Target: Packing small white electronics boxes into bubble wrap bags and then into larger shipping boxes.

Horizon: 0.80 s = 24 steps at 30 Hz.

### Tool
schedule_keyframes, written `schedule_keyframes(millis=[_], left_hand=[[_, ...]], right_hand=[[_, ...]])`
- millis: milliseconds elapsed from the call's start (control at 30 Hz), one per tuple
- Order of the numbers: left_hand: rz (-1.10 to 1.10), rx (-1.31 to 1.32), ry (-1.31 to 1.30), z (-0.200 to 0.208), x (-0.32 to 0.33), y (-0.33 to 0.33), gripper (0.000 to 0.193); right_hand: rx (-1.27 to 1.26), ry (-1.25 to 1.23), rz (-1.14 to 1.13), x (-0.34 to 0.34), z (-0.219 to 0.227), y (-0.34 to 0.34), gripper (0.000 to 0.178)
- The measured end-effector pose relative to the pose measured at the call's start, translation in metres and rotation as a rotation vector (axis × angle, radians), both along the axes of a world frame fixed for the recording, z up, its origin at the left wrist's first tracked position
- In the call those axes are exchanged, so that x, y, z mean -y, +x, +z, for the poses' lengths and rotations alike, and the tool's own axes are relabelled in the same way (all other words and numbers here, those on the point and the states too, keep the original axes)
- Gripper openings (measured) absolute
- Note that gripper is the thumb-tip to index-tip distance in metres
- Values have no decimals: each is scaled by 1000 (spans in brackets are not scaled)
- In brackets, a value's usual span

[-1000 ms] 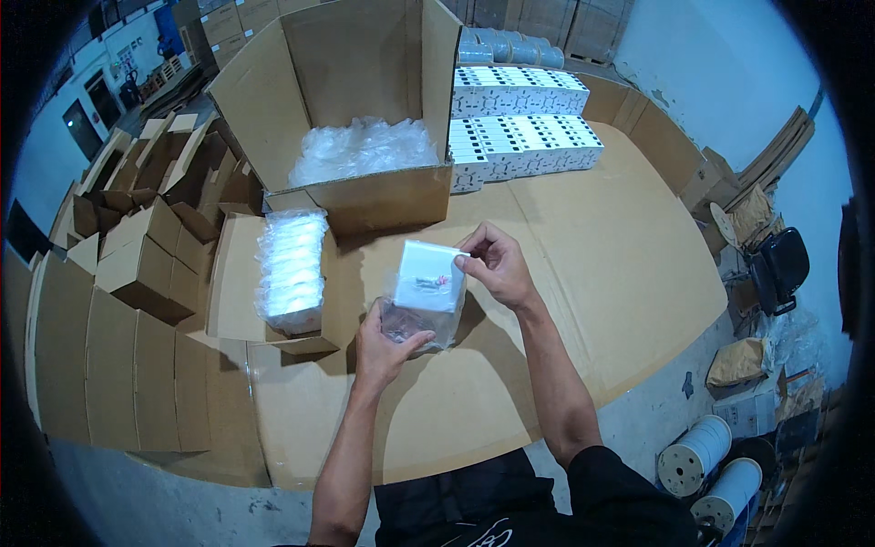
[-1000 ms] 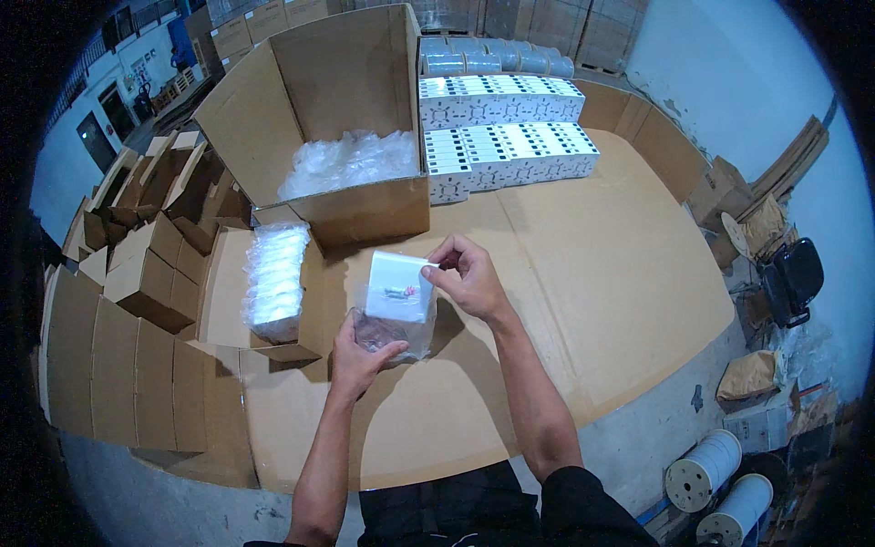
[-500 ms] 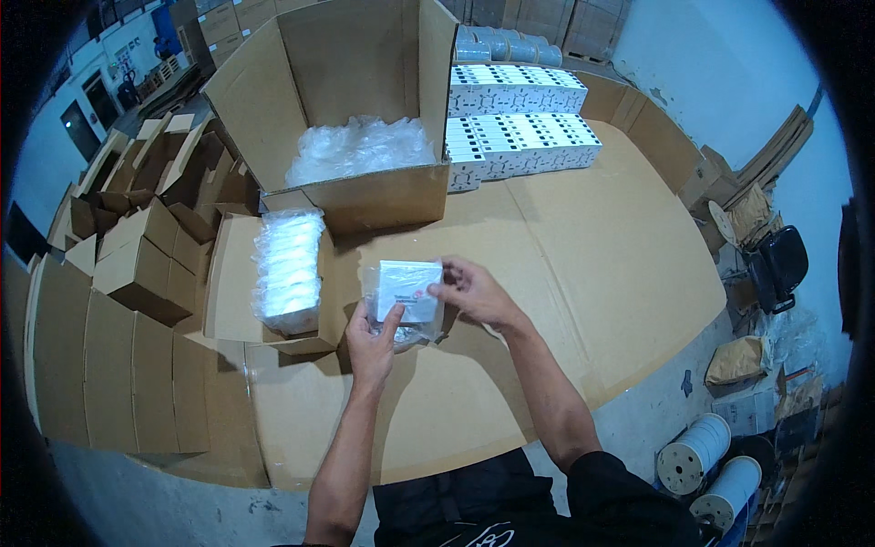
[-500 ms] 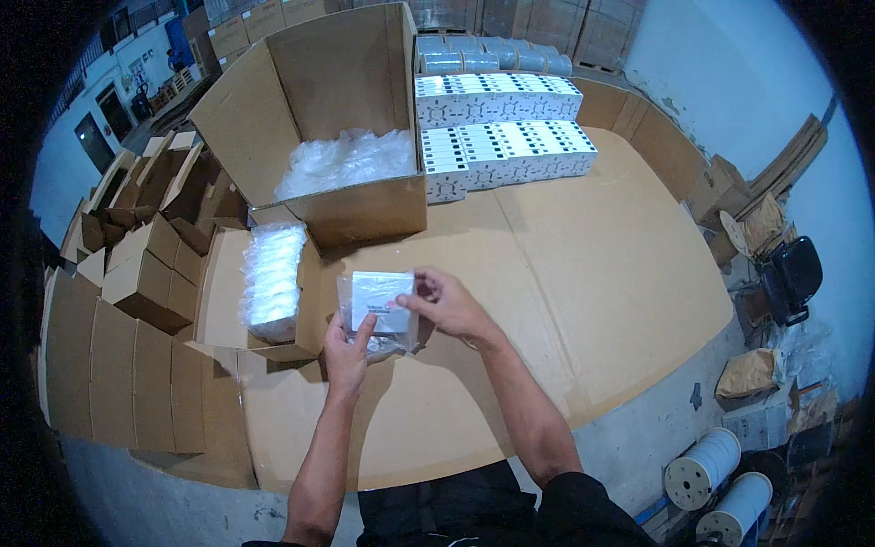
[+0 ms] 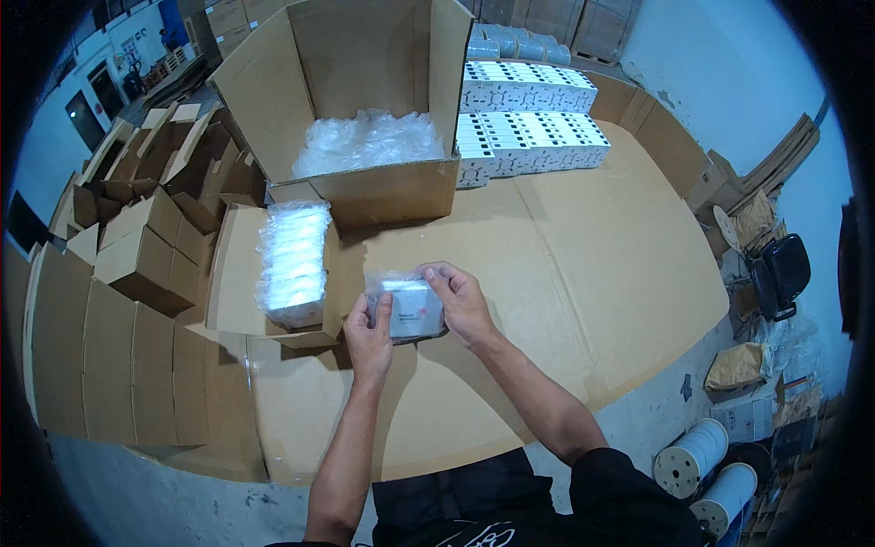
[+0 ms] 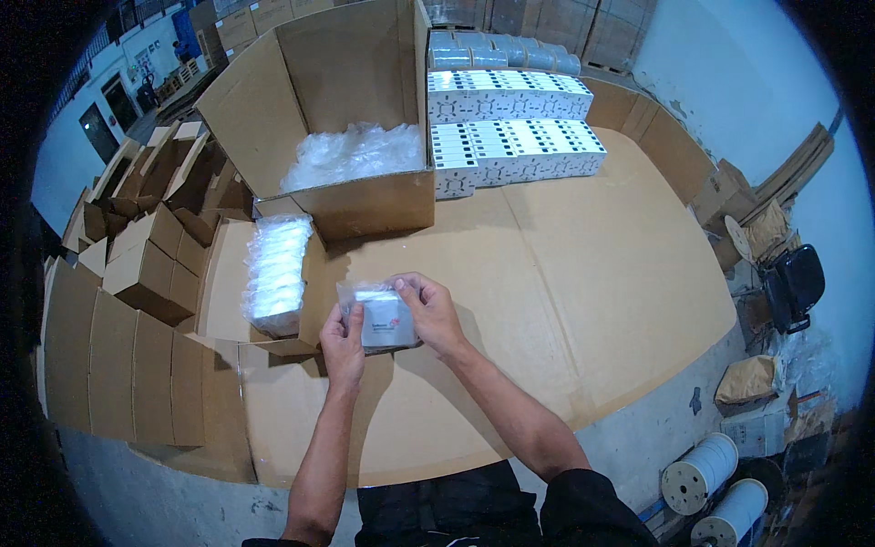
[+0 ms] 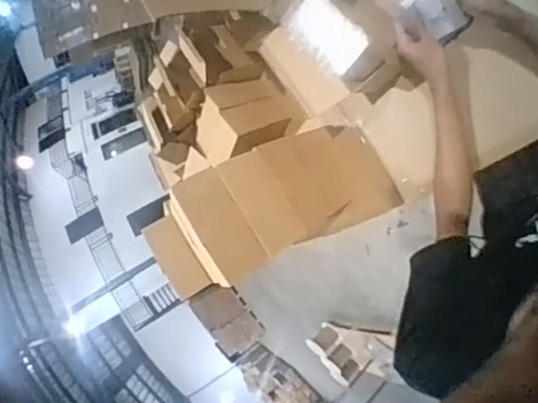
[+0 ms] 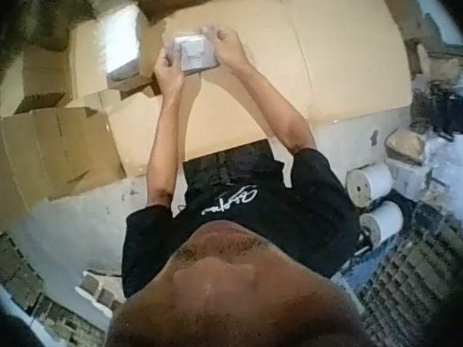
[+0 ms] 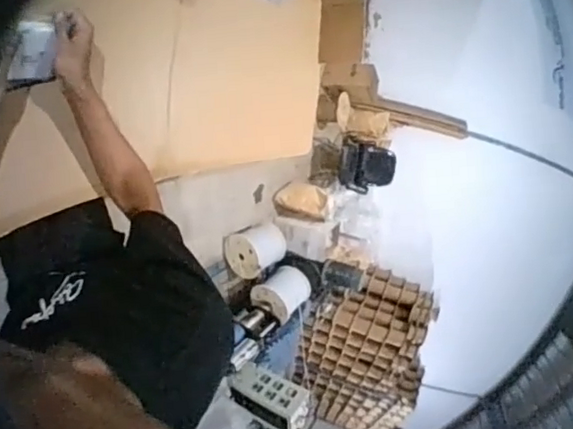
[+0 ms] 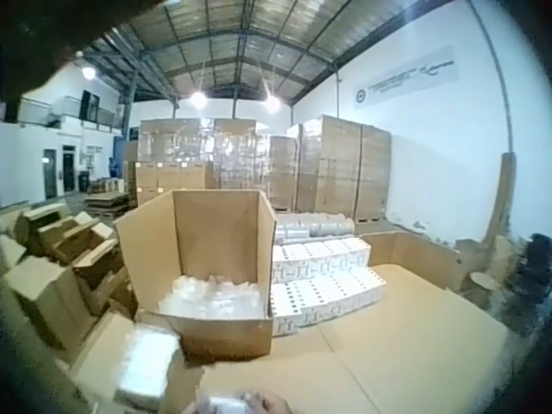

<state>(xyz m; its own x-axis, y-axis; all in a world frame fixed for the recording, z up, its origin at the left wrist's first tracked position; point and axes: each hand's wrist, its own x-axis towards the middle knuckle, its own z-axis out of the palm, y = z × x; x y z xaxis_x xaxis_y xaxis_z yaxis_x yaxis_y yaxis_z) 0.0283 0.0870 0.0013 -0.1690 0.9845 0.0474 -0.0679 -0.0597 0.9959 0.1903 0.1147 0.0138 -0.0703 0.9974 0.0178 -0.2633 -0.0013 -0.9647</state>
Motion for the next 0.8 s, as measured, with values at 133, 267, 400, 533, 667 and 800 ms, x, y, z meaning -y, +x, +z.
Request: schedule_keyframes(millis=[133,267,400,533,667,800], left_hand=[[-6,7,17,4,1,0,34],[-12,100,119,12,3,-4,32],[-35,118,141,13,1,-9,35],[-34,170,127,25,3,0,42],[-138,163,127,25,3,0,48],[-199,71,82,14,0,-9,29]], right_hand=[[1,26,26,4,8,0,32],[101,217,92,7,21,2,36],[101,272,143,6,28,3,42],[-7,162,181,11,37,9,34],[238,134,293,9,39,24,42],[265,-12,355,6,40,28,35]])
